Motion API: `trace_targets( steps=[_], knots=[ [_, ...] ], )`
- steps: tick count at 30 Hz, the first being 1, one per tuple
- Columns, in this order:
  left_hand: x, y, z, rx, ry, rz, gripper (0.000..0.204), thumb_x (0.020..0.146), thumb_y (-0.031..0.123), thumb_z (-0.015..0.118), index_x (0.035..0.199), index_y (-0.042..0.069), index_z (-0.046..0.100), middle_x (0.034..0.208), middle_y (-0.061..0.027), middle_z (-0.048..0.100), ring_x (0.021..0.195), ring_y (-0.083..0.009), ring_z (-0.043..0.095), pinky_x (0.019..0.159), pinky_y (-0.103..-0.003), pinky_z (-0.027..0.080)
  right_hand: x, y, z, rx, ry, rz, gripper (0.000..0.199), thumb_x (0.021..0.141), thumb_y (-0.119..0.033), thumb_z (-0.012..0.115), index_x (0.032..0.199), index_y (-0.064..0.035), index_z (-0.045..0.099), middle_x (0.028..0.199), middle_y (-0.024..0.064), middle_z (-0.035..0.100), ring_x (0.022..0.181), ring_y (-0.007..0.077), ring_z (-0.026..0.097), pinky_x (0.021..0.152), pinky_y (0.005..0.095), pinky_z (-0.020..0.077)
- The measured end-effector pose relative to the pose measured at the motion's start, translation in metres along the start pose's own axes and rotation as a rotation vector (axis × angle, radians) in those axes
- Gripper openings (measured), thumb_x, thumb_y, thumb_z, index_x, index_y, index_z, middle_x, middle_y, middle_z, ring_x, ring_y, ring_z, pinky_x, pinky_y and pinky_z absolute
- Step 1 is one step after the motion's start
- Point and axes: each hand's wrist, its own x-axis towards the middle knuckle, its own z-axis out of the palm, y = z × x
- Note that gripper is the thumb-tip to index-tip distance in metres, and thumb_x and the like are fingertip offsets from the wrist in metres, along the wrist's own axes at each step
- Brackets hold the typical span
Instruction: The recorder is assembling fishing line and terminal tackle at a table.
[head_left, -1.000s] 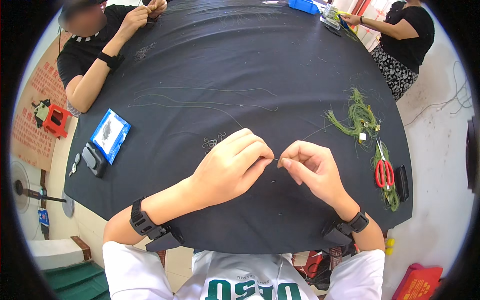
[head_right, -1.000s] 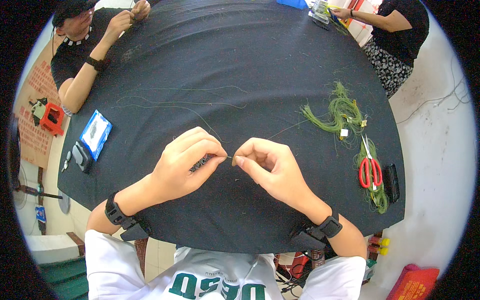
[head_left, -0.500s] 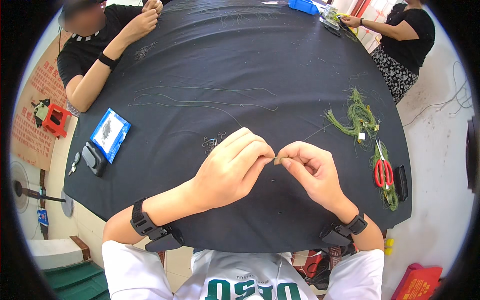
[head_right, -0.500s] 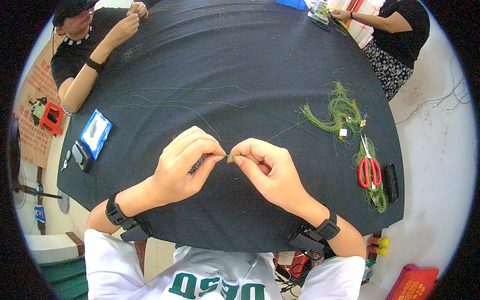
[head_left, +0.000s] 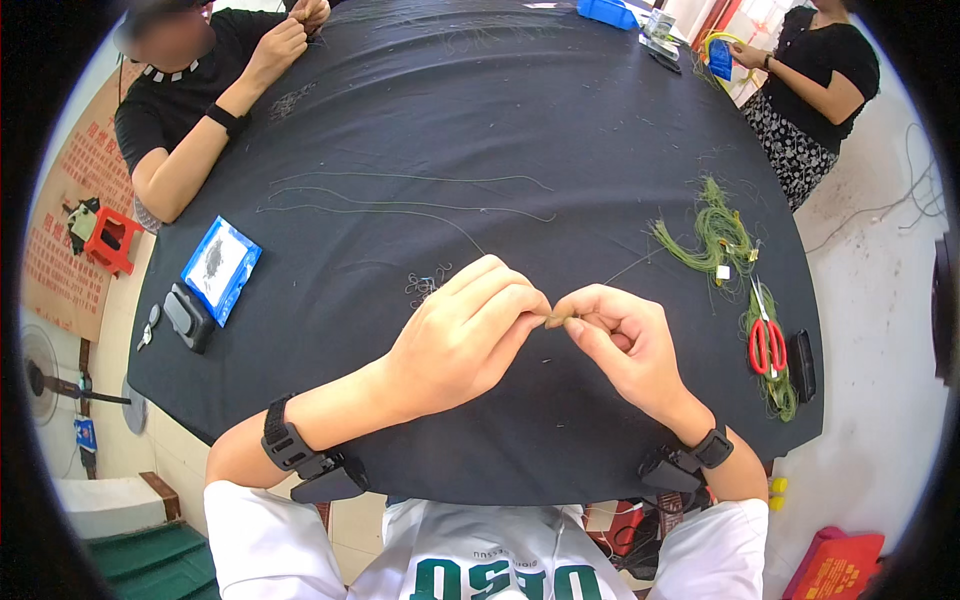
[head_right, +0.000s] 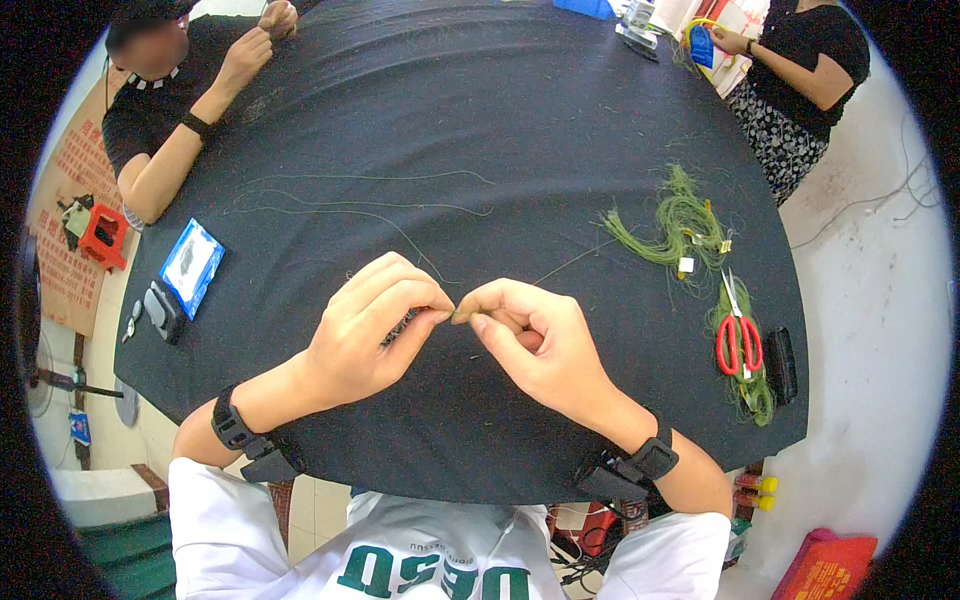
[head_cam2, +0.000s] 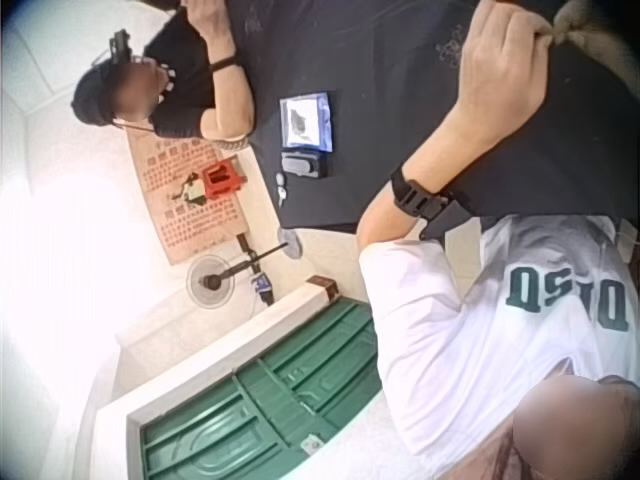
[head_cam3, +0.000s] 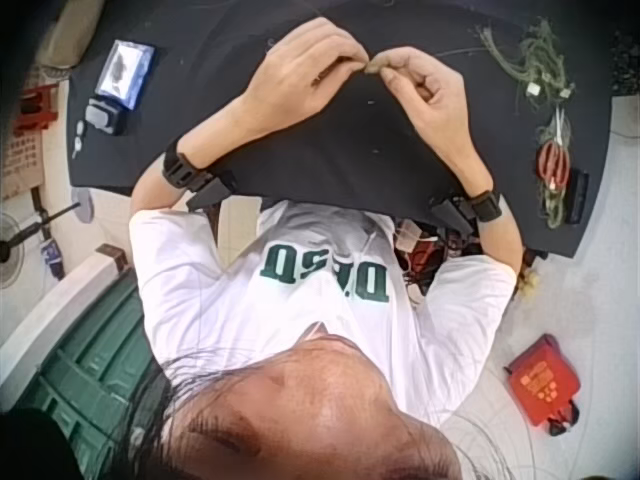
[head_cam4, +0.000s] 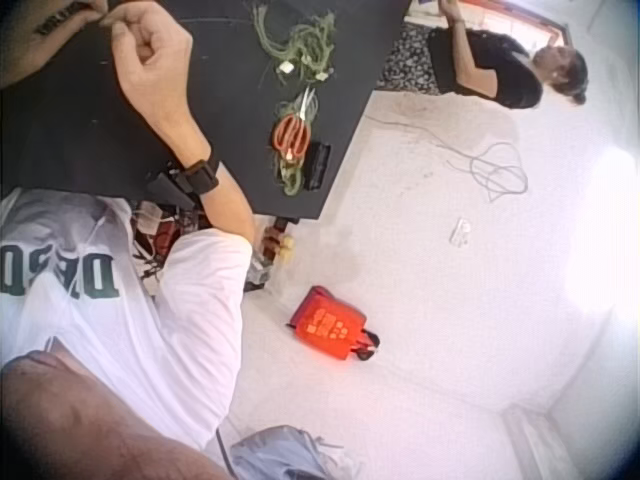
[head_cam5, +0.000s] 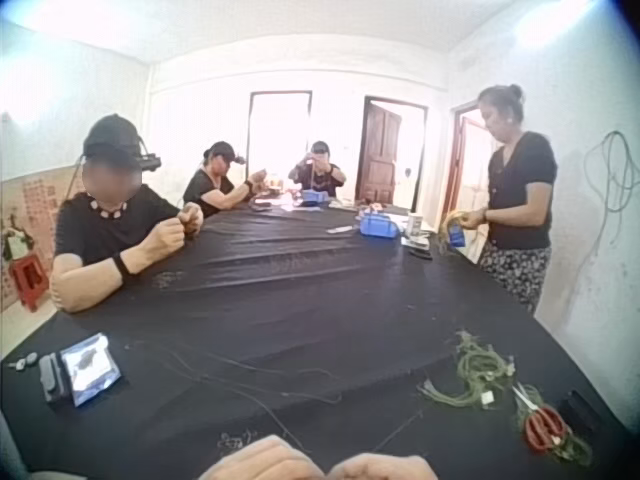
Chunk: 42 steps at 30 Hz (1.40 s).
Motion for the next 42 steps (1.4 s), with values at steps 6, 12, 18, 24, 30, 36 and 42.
trace_targets(
  steps=[6, 12, 18, 24, 30, 36, 42],
  knots=[
    [0.001, -0.004, -0.003, -0.059, 0.019, -0.036, 0.016, 0.075, -0.007, 0.065, 0.088, 0.000, 0.060, 0.083, -0.0102, 0.060, 0.073, -0.0233, 0.058, 0.064, -0.031, 0.047, 0.002, 0.001, -0.004, -0.011, -0.024, -0.012, 0.009, 0.089, -0.004, 0.057, 0.095, 0.0003, 0.062, 0.073, -0.0057, 0.055, 0.058, -0.0036, 0.036, 0.050, 0.0159, 0.0277],
    [0.000, -0.003, -0.004, -0.141, -0.016, -0.239, 0.019, 0.075, -0.003, 0.068, 0.092, 0.003, 0.062, 0.088, -0.0085, 0.062, 0.075, -0.0185, 0.059, 0.065, -0.029, 0.048, 0.004, 0.003, -0.008, 0.099, -0.011, 0.062, 0.009, 0.090, -0.006, 0.058, 0.093, 0.0001, 0.063, 0.071, -0.0068, 0.053, 0.057, -0.0029, 0.036, 0.050, 0.0168, 0.0265],
    [-0.003, -0.005, -0.001, -0.167, -0.069, -0.184, 0.011, 0.074, 0.000, 0.070, 0.082, 0.002, 0.063, 0.081, -0.0082, 0.062, 0.074, -0.0210, 0.059, 0.065, -0.030, 0.047, 0.004, 0.007, -0.004, 0.078, -0.065, 0.061, 0.008, 0.089, -0.006, 0.058, 0.091, 0.0000, 0.063, 0.069, -0.0077, 0.052, 0.056, -0.0027, 0.035, 0.049, 0.0173, 0.0257],
    [-0.003, -0.006, 0.000, -0.195, -0.053, -0.121, 0.010, 0.074, -0.001, 0.067, 0.081, 0.003, 0.061, 0.080, -0.0065, 0.061, 0.074, -0.0236, 0.058, 0.065, -0.033, 0.046, 0.003, 0.001, -0.006, 0.034, -0.103, 0.083, 0.008, 0.088, -0.006, 0.059, 0.091, 0.0000, 0.063, 0.068, -0.0077, 0.051, 0.056, -0.0026, 0.035, 0.049, 0.0175, 0.0257],
    [-0.004, -0.004, 0.000, -0.245, -0.030, -0.254, 0.009, 0.077, 0.000, 0.067, 0.085, 0.003, 0.062, 0.080, -0.0072, 0.062, 0.070, -0.0189, 0.059, 0.062, -0.030, 0.047, 0.004, 0.006, -0.009, 0.017, -0.114, 0.105, 0.010, 0.088, -0.007, 0.058, 0.092, 0.0008, 0.063, 0.071, -0.0062, 0.055, 0.057, -0.0027, 0.037, 0.050, 0.0169, 0.0280],
    [-0.006, -0.005, 0.000, -0.270, -0.017, -0.322, 0.011, 0.078, 0.000, 0.066, 0.089, 0.002, 0.062, 0.080, -0.0076, 0.062, 0.070, -0.0169, 0.059, 0.061, -0.028, 0.047, 0.004, 0.002, -0.008, 0.065, -0.103, 0.095, 0.012, 0.090, -0.009, 0.058, 0.093, 0.0011, 0.063, 0.072, -0.0059, 0.056, 0.058, -0.0025, 0.039, 0.052, 0.0168, 0.0294],
    [-0.004, -0.005, 0.000, -0.291, -0.101, -0.254, 0.006, 0.080, -0.001, 0.065, 0.086, 0.001, 0.063, 0.080, -0.0074, 0.062, 0.071, -0.0145, 0.059, 0.064, -0.026, 0.047, 0.003, 0.003, -0.008, 0.079, -0.115, 0.103, 0.013, 0.091, -0.011, 0.058, 0.093, 0.0007, 0.063, 0.072, -0.0063, 0.056, 0.058, -0.0028, 0.039, 0.051, 0.0168, 0.0292]
  ],
)
